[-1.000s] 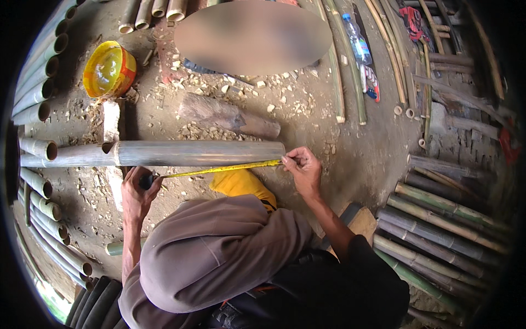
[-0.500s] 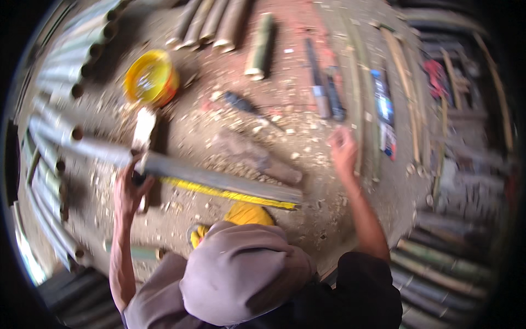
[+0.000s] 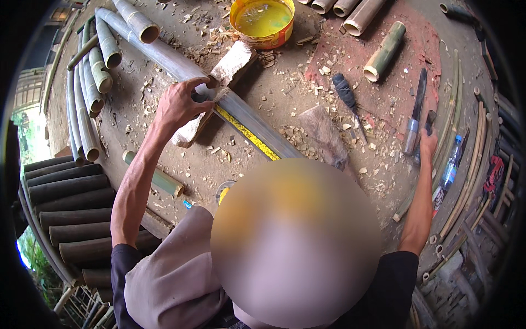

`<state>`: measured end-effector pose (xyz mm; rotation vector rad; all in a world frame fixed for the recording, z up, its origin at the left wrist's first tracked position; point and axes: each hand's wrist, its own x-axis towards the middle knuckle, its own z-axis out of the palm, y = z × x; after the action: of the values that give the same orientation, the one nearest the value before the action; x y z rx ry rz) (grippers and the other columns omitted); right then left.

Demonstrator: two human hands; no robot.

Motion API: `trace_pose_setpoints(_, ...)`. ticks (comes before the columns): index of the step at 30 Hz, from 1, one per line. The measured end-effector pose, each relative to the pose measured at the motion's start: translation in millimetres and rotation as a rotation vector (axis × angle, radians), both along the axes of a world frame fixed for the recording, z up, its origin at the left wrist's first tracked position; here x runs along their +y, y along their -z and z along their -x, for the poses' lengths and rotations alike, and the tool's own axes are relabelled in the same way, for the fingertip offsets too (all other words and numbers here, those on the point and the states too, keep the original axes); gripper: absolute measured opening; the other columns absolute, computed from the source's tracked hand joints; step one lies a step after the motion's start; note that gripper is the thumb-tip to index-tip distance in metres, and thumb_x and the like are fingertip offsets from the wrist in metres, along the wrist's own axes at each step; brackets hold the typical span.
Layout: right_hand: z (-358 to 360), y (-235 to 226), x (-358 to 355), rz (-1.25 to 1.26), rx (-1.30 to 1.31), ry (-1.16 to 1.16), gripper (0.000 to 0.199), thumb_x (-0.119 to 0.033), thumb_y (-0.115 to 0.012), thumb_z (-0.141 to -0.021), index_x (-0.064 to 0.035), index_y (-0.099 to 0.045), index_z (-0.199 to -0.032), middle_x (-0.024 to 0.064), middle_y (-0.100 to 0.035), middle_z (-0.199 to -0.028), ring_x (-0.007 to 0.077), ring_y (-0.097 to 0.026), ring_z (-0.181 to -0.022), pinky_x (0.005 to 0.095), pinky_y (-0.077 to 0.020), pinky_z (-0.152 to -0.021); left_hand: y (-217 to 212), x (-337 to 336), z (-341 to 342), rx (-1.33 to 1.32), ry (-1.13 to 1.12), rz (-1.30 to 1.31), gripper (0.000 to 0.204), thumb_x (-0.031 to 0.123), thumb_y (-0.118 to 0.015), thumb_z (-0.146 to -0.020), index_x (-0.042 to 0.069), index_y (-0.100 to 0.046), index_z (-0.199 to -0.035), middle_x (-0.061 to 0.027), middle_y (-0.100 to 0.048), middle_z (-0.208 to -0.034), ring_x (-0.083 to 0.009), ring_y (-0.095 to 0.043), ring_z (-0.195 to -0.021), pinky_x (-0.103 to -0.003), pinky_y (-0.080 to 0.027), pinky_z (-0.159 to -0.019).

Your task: The person hollows out a section of a bamboo pole using a hand tool and a mallet, then uses a tape measure to check the length of another bamboo pole.

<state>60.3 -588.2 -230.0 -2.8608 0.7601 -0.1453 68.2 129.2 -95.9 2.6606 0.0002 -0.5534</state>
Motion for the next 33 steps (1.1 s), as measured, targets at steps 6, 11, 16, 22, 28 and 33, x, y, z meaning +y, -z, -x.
trace_pose_setpoints(6, 24.6, -77.8, 104.9, -0.831, -0.372, 0.088, 0.037, -0.014, -0.053, -0.089, -0.0018, -0.047, -0.123, 0.0079, -0.056, -0.074, 0.0144, -0.056, -0.055, 0.028, -0.0491, -0.051, 0.7, 1.9, 4.8, 0.017, -0.012, -0.045, 0.045, 0.033, -0.075, -0.071, 0.02, -0.068, -0.113, -0.0083, -0.071, -0.09, -0.0206, -0.069, -0.073, -0.033, -0.054, -0.07)
trace_pose_setpoints(11, 58.2, -173.2, 276.1, -0.934, -0.067, -0.311, 0.027, -0.013, -0.049, -0.094, -0.0006, -0.048, -0.119, 0.0027, -0.056, -0.071, 0.0119, -0.055, -0.055, 0.0261, -0.0486, -0.05, 6.8, 7.1, -1.8, 0.013, 0.011, -0.029, 0.04, 0.034, -0.076, -0.07, 0.017, -0.071, -0.105, -0.0077, -0.072, -0.091, -0.0233, -0.069, -0.079, -0.034, -0.055, -0.072)
trace_pose_setpoints(16, 74.4, -179.5, 388.7, -0.858, 0.357, -0.689, 0.023, -0.015, -0.052, -0.094, 0.0013, -0.048, -0.111, 0.0101, -0.06, -0.066, 0.0168, -0.061, -0.056, 0.0338, -0.0478, -0.048, 9.6, 12.5, -1.1, -0.005, -0.001, -0.002, 0.038, 0.033, -0.076, -0.068, 0.016, -0.072, -0.102, -0.0078, -0.072, -0.09, -0.023, -0.069, -0.078, -0.035, -0.055, -0.071)
trace_pose_setpoints(22, 71.3, -167.7, 436.9, -0.712, 0.329, -0.912, 0.017, -0.011, -0.053, -0.092, 0.0007, -0.041, -0.098, 0.0285, -0.054, -0.063, 0.0483, -0.058, -0.066, 0.0508, -0.0421, -0.051, 3.6, 10.4, -2.0, -0.003, 0.019, 0.037, 0.042, 0.034, -0.076, -0.066, 0.014, -0.072, -0.103, -0.0086, -0.072, -0.092, -0.0237, -0.069, -0.08, -0.034, -0.055, -0.073)
trace_pose_setpoints(28, 68.3, -162.9, 447.6, -0.655, 0.381, -0.91, 0.021, -0.012, -0.054, -0.092, 0.0024, -0.043, -0.102, 0.0292, -0.053, -0.064, 0.0479, -0.058, -0.068, 0.0495, -0.0413, -0.052, 14.0, 18.1, 0.1, -0.013, 0.012, 0.048, 0.047, 0.04, -0.079, -0.066, 0.015, -0.072, -0.105, -0.0069, -0.072, -0.094, -0.0212, -0.069, -0.082, -0.033, -0.055, -0.073)
trace_pose_setpoints(33, 71.0, -165.1, 447.3, -0.664, 0.402, -0.872, 0.018, -0.012, -0.053, -0.092, 0.0015, -0.042, -0.097, 0.0302, -0.053, -0.064, 0.0498, -0.057, -0.07, 0.0515, -0.0411, -0.053, 7.9, 13.7, 0.5, -0.008, 0.005, 0.042, 0.049, 0.042, -0.08, -0.066, 0.015, -0.071, -0.106, -0.0059, -0.072, -0.095, -0.0198, -0.069, -0.083, -0.033, -0.056, -0.073)
